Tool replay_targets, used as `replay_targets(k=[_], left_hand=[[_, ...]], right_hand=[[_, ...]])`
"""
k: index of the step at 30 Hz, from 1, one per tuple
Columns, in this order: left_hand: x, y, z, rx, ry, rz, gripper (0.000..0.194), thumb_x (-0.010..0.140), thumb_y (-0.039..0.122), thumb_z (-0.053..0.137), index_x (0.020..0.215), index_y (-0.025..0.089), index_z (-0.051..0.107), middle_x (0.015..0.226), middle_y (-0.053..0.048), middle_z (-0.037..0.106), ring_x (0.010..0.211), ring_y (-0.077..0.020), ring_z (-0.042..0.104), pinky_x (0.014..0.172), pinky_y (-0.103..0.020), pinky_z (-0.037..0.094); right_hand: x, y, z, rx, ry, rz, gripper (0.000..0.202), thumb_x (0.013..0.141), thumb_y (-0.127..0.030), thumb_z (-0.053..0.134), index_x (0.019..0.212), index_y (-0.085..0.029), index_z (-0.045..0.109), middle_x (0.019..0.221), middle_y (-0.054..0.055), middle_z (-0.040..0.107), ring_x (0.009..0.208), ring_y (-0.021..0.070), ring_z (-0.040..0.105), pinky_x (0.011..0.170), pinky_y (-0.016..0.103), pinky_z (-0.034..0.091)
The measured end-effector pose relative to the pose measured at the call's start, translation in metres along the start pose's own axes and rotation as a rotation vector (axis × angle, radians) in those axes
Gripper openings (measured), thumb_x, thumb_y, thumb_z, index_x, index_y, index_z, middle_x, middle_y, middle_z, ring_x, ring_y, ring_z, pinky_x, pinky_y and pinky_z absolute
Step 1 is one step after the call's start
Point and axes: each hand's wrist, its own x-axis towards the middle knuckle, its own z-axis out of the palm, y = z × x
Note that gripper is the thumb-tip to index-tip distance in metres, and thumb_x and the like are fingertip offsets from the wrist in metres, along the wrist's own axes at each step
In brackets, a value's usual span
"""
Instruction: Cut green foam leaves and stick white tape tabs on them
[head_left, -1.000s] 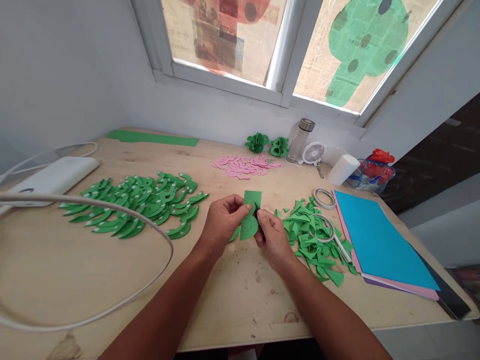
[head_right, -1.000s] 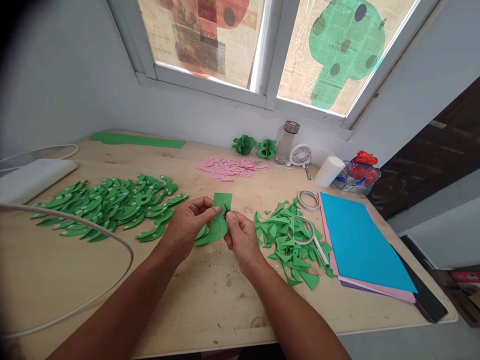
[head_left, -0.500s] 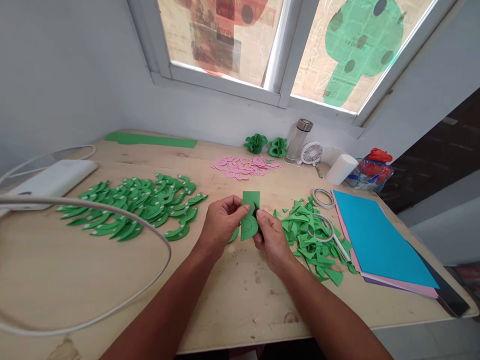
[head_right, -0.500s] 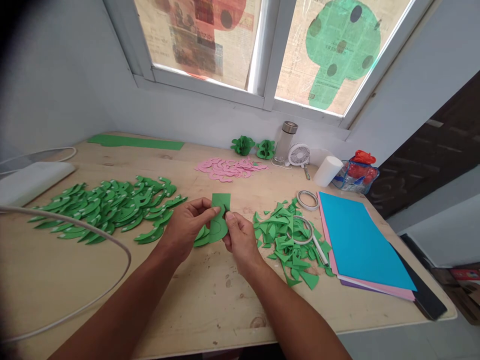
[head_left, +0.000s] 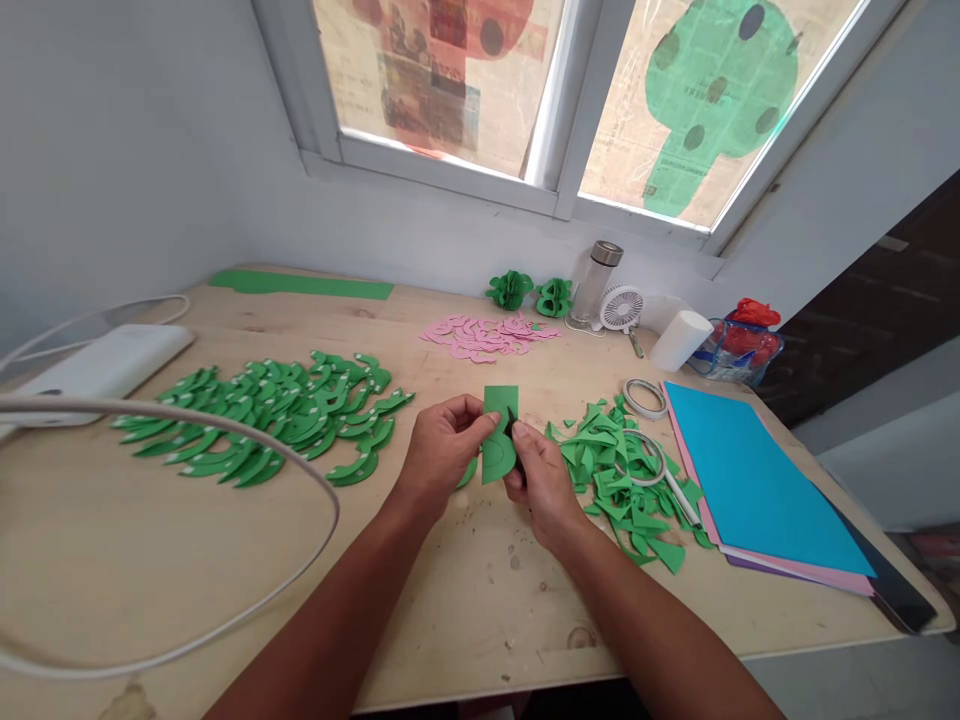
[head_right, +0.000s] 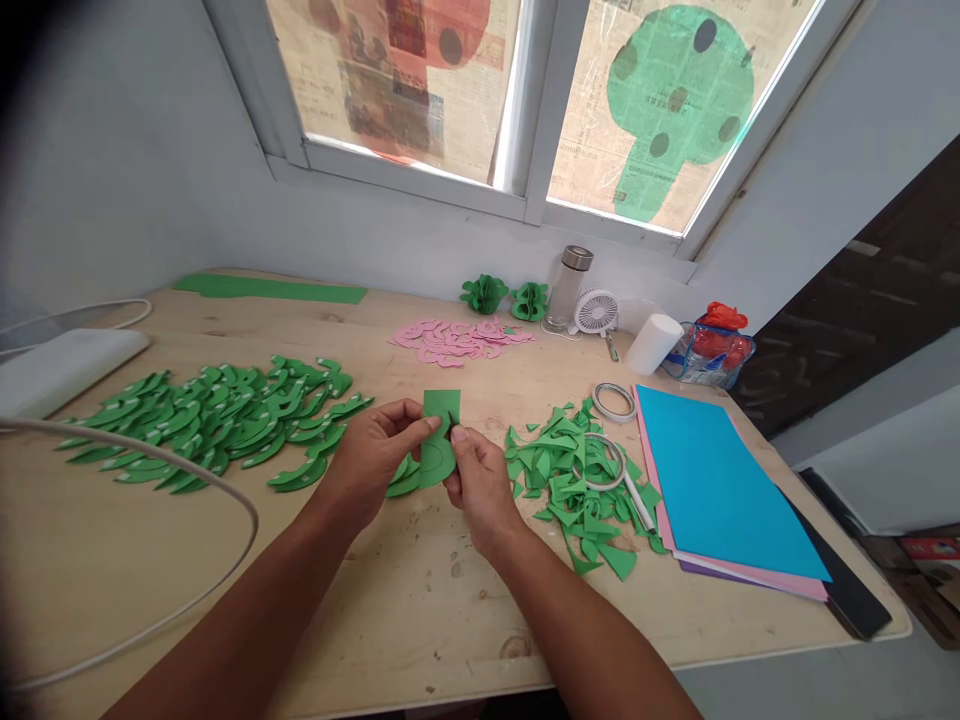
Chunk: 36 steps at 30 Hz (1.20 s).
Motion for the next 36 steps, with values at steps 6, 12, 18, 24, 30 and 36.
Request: replay_targets(k=[6, 12, 18, 24, 30, 36], left_hand=[[0.0005, -0.0008, -0.0011, 0.002, -0.001, 0.003, 0.017, 0.064, 0.026, 0.065, 0.054, 0.017, 0.055, 0.050, 0.005, 0.048, 0.046, -0.0076, 0.039, 0.045, -0.020, 0.032], [0.0004, 0.0001, -0.0012, -0.011, -0.001, -0.025, 0.018, 0.062, 0.026, 0.066, 0.053, 0.016, 0.054, 0.049, 0.006, 0.047, 0.046, -0.0068, 0.038, 0.045, -0.019, 0.031], [0.0002, 0.0016, -0.0021, 0.002, -0.018, -0.017, 0.019, 0.062, 0.027, 0.065, 0.053, 0.017, 0.052, 0.048, 0.006, 0.045, 0.045, -0.0070, 0.038, 0.045, -0.020, 0.031], [0.0006, 0.0014, -0.0034, -0.008, -0.024, -0.014, 0.020, 0.063, 0.025, 0.065, 0.052, 0.016, 0.051, 0.048, 0.007, 0.044, 0.046, -0.0067, 0.037, 0.045, -0.019, 0.031], [0.0003, 0.0016, -0.0035, -0.029, -0.026, -0.025, 0.021, 0.063, 0.025, 0.067, 0.052, 0.016, 0.051, 0.048, 0.007, 0.044, 0.046, -0.0065, 0.037, 0.046, -0.019, 0.031], [0.0030, -0.0025, -0.0054, -0.017, -0.017, -0.021, 0.019, 0.064, 0.030, 0.067, 0.057, 0.015, 0.057, 0.052, 0.004, 0.051, 0.048, -0.0080, 0.042, 0.047, -0.020, 0.033]], right_hand=[[-0.0007, -0.0002, 0.0000, 0.008, -0.005, 0.004, 0.041, 0.077, -0.059, 0.055, 0.069, -0.019, 0.047, 0.042, -0.011, 0.032, 0.035, 0.0036, 0.019, 0.035, 0.018, 0.010], [0.0000, -0.0007, -0.0009, -0.003, -0.008, -0.001, 0.042, 0.076, -0.059, 0.055, 0.068, -0.020, 0.045, 0.041, -0.012, 0.031, 0.035, 0.0037, 0.019, 0.035, 0.018, 0.010], [0.0002, -0.0010, -0.0002, -0.009, 0.003, -0.012, 0.041, 0.077, -0.057, 0.056, 0.066, -0.020, 0.044, 0.043, -0.012, 0.028, 0.036, 0.0034, 0.019, 0.035, 0.018, 0.009], [0.0002, 0.0012, -0.0013, -0.010, 0.001, -0.010, 0.041, 0.078, -0.057, 0.055, 0.066, -0.020, 0.043, 0.043, -0.012, 0.027, 0.036, 0.0034, 0.019, 0.035, 0.018, 0.009], [0.0015, 0.0036, -0.0032, -0.010, -0.010, -0.009, 0.041, 0.078, -0.058, 0.055, 0.066, -0.020, 0.042, 0.042, -0.012, 0.028, 0.036, 0.0037, 0.019, 0.035, 0.018, 0.009], [0.0018, 0.0046, -0.0038, -0.049, 0.015, -0.034, 0.040, 0.079, -0.057, 0.054, 0.066, -0.020, 0.044, 0.039, -0.012, 0.033, 0.034, 0.0038, 0.020, 0.034, 0.019, 0.011]])
